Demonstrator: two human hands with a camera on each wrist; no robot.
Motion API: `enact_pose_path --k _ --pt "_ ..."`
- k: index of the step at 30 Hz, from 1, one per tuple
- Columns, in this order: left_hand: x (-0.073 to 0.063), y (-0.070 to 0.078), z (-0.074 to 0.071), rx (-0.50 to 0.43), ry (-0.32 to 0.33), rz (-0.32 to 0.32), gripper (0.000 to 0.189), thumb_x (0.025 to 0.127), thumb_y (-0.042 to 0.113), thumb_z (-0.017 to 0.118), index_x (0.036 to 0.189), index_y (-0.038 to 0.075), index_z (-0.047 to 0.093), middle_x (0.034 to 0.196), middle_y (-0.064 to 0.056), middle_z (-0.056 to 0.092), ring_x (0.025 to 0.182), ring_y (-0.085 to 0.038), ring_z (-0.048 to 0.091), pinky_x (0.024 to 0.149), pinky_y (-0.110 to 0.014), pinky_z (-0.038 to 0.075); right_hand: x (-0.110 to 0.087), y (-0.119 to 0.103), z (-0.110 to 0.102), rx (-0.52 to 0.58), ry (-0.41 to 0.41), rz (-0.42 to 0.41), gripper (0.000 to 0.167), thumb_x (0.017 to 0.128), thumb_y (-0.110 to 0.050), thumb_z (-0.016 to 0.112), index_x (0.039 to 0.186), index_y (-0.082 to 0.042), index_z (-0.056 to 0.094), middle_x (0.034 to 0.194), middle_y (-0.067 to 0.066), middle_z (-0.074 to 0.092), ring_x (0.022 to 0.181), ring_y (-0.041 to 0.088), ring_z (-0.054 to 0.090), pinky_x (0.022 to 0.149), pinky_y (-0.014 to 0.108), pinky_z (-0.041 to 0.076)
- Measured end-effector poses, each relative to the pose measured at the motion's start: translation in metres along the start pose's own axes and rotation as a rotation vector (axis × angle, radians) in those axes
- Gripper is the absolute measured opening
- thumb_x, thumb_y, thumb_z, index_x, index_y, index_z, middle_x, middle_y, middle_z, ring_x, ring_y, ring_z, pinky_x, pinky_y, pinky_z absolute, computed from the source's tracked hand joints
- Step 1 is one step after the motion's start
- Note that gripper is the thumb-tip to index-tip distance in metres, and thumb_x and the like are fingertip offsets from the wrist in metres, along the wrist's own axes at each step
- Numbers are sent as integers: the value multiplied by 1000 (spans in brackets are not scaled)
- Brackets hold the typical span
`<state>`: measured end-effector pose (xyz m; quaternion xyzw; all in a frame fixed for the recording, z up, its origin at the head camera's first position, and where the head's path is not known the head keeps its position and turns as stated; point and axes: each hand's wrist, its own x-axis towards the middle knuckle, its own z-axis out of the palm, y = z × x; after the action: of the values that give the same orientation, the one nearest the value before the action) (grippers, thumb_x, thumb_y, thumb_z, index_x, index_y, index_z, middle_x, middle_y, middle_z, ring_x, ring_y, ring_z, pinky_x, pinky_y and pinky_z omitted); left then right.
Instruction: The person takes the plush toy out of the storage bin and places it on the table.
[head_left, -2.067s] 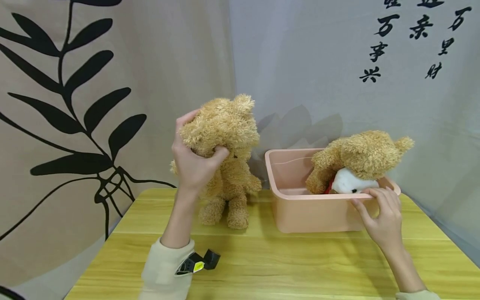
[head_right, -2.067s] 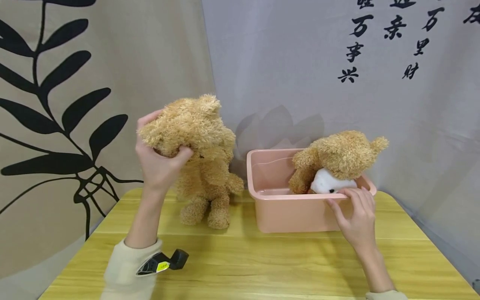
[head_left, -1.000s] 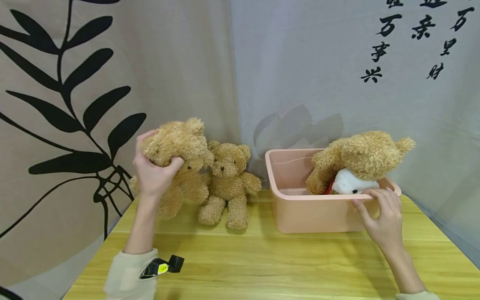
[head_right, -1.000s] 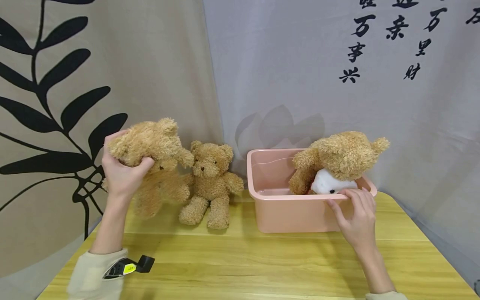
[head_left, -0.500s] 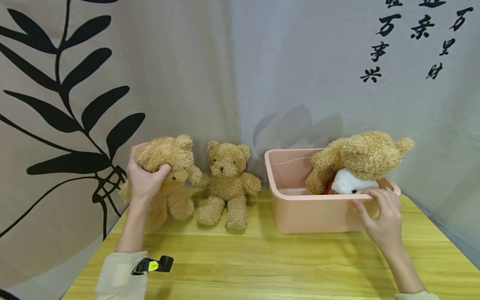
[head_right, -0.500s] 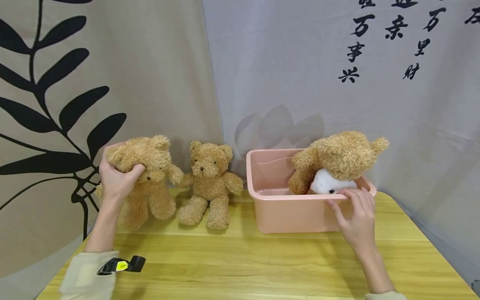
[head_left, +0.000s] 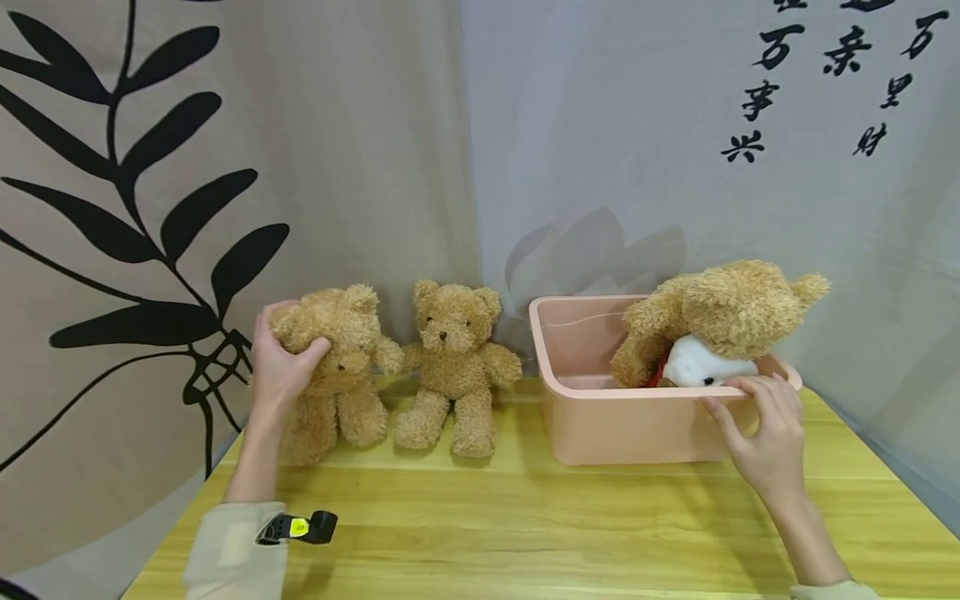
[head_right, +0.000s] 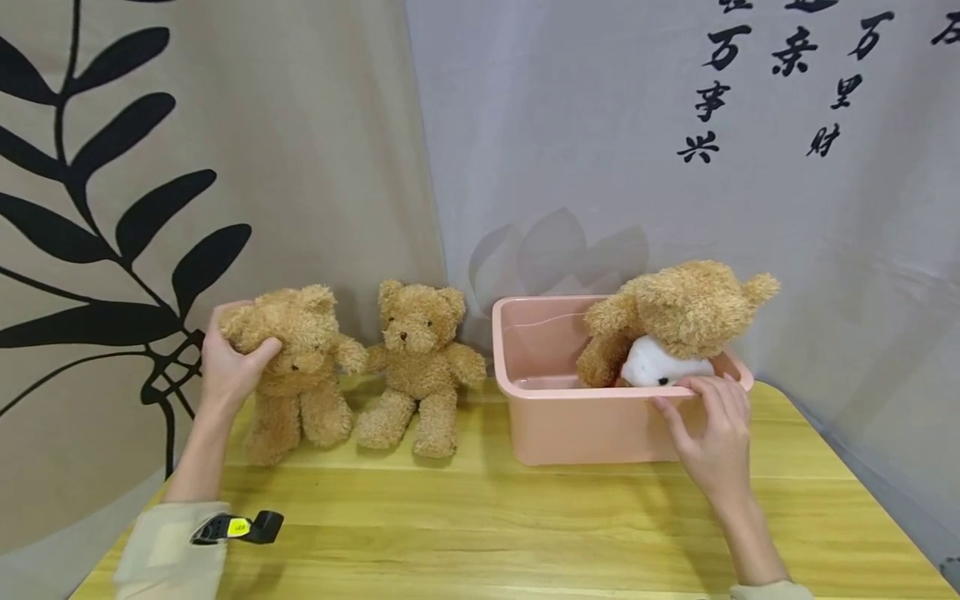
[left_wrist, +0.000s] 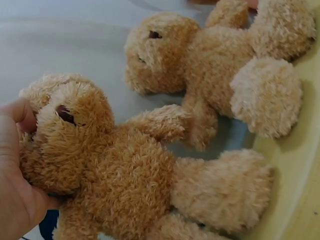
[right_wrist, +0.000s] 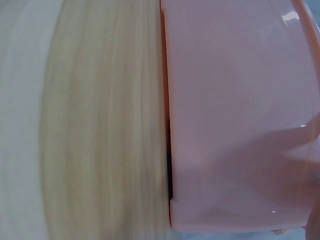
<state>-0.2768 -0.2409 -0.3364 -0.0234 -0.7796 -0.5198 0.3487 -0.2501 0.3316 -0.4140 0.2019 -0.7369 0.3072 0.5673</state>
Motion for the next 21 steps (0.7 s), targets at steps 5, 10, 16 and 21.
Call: enact_pose_path --k 5,10,16,21 --pt "-4 -5 0 51 -41 -38 59 85 0 60 142 5 44 141 -14 42 96 -20 44 76 -36 36 0 3 0 -1 -7 -7 72 91 -62 64 94 11 68 91 24 65 97 27 53 109 29 30" --pt "-6 -7 -3 9 -57 29 65 88 -8 54 148 10 42 147 -11 41 89 -13 49 67 -28 33 -1 4 0 -6 -6 -5 72 91 -62 64 94 10 68 92 24 66 98 29 53 109 31 30" --pt "-6 -23 -4 44 -55 86 58 90 -7 51 144 16 56 149 -11 40 132 -28 36 94 -49 28 0 3 0 -3 1 -9 72 91 -61 65 94 11 67 91 25 65 98 26 53 109 31 31" --pt "-10 -22 -1 113 -66 65 53 92 8 64 144 16 54 148 -21 30 133 -36 28 96 -65 29 0 4 0 -3 2 -14 72 91 -61 64 94 11 67 91 25 65 96 29 53 109 31 31"
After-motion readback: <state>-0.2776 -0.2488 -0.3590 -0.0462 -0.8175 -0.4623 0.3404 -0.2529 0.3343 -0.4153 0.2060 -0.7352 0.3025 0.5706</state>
